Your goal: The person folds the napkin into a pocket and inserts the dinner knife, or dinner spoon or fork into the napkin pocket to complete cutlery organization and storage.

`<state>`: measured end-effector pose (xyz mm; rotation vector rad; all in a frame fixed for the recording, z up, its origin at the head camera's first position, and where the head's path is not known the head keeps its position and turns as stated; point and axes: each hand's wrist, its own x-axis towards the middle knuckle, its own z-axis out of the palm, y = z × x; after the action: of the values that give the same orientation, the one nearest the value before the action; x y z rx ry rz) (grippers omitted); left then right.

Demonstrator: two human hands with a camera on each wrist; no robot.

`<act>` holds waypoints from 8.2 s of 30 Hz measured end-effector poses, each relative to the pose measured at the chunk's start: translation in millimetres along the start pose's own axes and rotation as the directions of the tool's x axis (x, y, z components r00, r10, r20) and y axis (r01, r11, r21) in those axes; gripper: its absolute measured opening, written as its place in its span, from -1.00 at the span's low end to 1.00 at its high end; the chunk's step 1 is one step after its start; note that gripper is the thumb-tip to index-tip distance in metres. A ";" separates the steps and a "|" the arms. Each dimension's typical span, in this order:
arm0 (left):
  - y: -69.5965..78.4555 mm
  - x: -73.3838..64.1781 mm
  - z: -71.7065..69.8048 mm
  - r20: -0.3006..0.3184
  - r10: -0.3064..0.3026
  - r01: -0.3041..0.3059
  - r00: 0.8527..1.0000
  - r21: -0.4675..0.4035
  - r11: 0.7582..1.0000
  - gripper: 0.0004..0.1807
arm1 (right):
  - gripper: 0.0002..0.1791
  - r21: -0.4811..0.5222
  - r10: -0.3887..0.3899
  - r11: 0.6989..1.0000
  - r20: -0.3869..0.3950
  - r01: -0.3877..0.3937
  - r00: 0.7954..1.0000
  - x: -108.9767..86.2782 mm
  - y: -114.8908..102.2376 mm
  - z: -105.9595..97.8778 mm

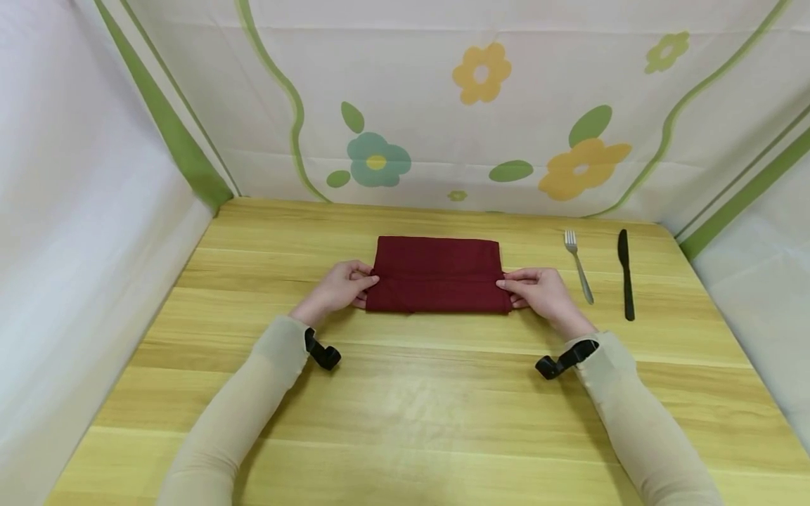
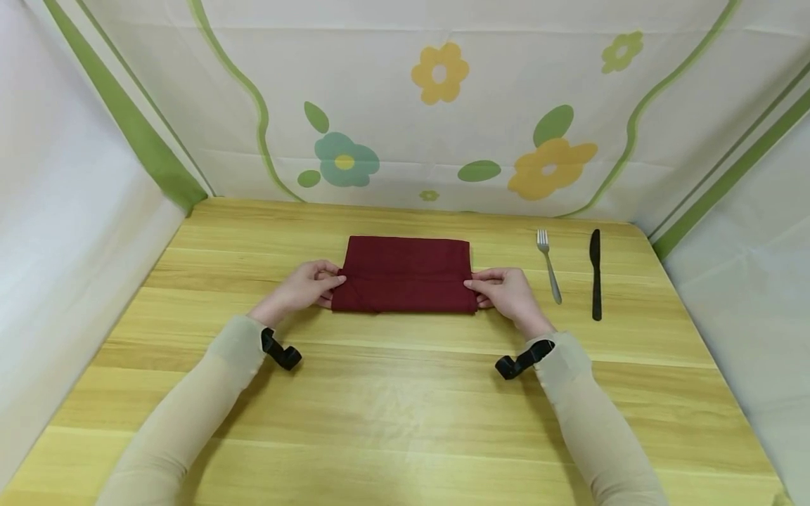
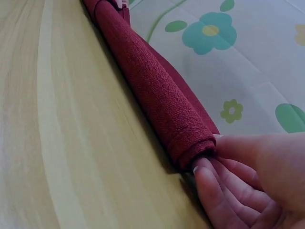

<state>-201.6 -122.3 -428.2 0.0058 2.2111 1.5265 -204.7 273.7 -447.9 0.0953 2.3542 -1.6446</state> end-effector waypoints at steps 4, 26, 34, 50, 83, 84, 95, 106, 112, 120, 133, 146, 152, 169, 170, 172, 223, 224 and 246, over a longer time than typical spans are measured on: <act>0.0 -1.6 1.5 -0.034 0.014 -0.013 0.999 0.030 0.999 -0.60 | -0.56 -0.050 -0.003 0.999 -0.006 0.003 1.000 0.2 -0.7 1.6; -7.5 -72.8 22.0 0.398 0.359 -0.535 0.844 0.660 0.527 -0.23 | -0.53 -0.450 -0.413 0.680 0.416 0.578 0.810 -49.8 -7.7 15.7; -6.7 -65.5 22.8 0.408 0.325 -0.522 0.853 0.687 0.506 -0.16 | -0.46 -0.515 -0.412 0.569 0.497 0.642 0.764 -43.9 6.8 7.6; -0.4 -64.9 27.0 0.411 0.311 -0.515 0.857 0.708 0.483 -0.11 | -0.42 -0.573 -0.411 0.523 0.479 0.631 0.776 -42.9 0.6 20.6; 34.5 34.4 57.6 0.136 0.317 -0.341 0.939 0.492 0.801 -0.62 | -0.98 -0.454 -0.452 0.743 0.200 0.491 0.869 22.0 -9.9 -1.6; 34.6 34.7 57.8 0.134 0.314 -0.338 0.940 0.492 0.802 -0.62 | -0.98 -0.446 -0.430 0.762 0.193 0.470 0.882 22.3 -10.3 -1.9; 33.7 43.8 60.1 0.111 0.325 -0.335 0.939 0.504 0.796 -0.74 | -0.87 -0.400 -0.335 0.841 0.144 0.365 0.931 27.0 -8.5 -1.7; 34.8 47.3 59.6 0.096 0.324 -0.326 0.941 0.510 0.796 -0.77 | -0.59 -0.501 -0.438 0.677 0.313 0.539 0.842 3.4 -15.9 3.1; 38.1 47.8 58.9 0.104 0.324 -0.329 0.940 0.520 0.788 -0.78 | -0.59 -0.525 -0.462 0.645 0.311 0.556 0.830 -0.1 -4.0 2.8; 40.3 43.8 34.8 0.071 0.427 -0.409 0.901 0.465 0.785 -0.65 | -0.52 -0.434 -0.453 0.751 0.211 0.498 0.866 6.0 -7.5 -3.0; 33.0 58.9 -33.4 -0.069 0.391 -0.333 0.918 0.401 0.853 -0.57 | -0.43 -0.351 -0.306 0.888 0.029 0.296 0.952 53.7 -34.8 -21.8; 25.7 80.3 -28.5 -0.026 0.285 -0.241 0.958 0.464 0.852 -0.56 | -0.55 -0.381 -0.291 0.879 0.048 0.287 0.955 87.7 -26.8 -13.0; 25.2 81.4 -26.5 -0.030 0.275 -0.227 0.961 0.480 0.847 -0.64 | -0.59 -0.389 -0.268 0.880 0.064 0.271 0.961 87.2 -22.9 -11.4; 29.6 84.0 -21.6 -0.010 0.276 -0.227 0.961 0.540 0.811 -0.76 | -0.82 -0.451 -0.290 0.842 0.084 0.296 0.953 89.9 -24.5 -4.3; 30.1 84.1 -21.1 -0.002 0.274 -0.227 0.962 0.550 0.804 -0.74 | -0.83 -0.449 -0.290 0.843 0.085 0.297 0.953 89.8 -24.7 -3.8; 31.1 84.4 -20.3 0.010 0.265 -0.223 0.964 0.569 0.791 -0.70 | -0.83 -0.443 -0.288 0.846 0.087 0.297 0.953 89.3 -25.3 -2.6; 39.6 5.4 -24.4 0.133 0.481 -0.478 0.866 0.499 0.723 -0.80 | -0.81 -0.416 -0.438 0.773 0.198 0.480 0.877 1.0 -47.7 -23.7; 37.3 2.1 -23.5 0.139 0.486 -0.485 0.863 0.498 0.719 -0.79 | -0.79 -0.427 -0.438 0.765 0.206 0.483 0.875 -2.0 -46.4 -22.9; -4.2 -27.2 -6.8 0.222 0.467 -0.510 0.856 0.516 0.689 -0.83 | -0.78 -0.461 -0.544 0.646 0.282 0.609 0.790 -41.4 8.2 4.6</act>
<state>-178.6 -136.8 -420.2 0.8962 2.6446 0.9950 -162.4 276.4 -446.3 -0.9406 2.8130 -1.0520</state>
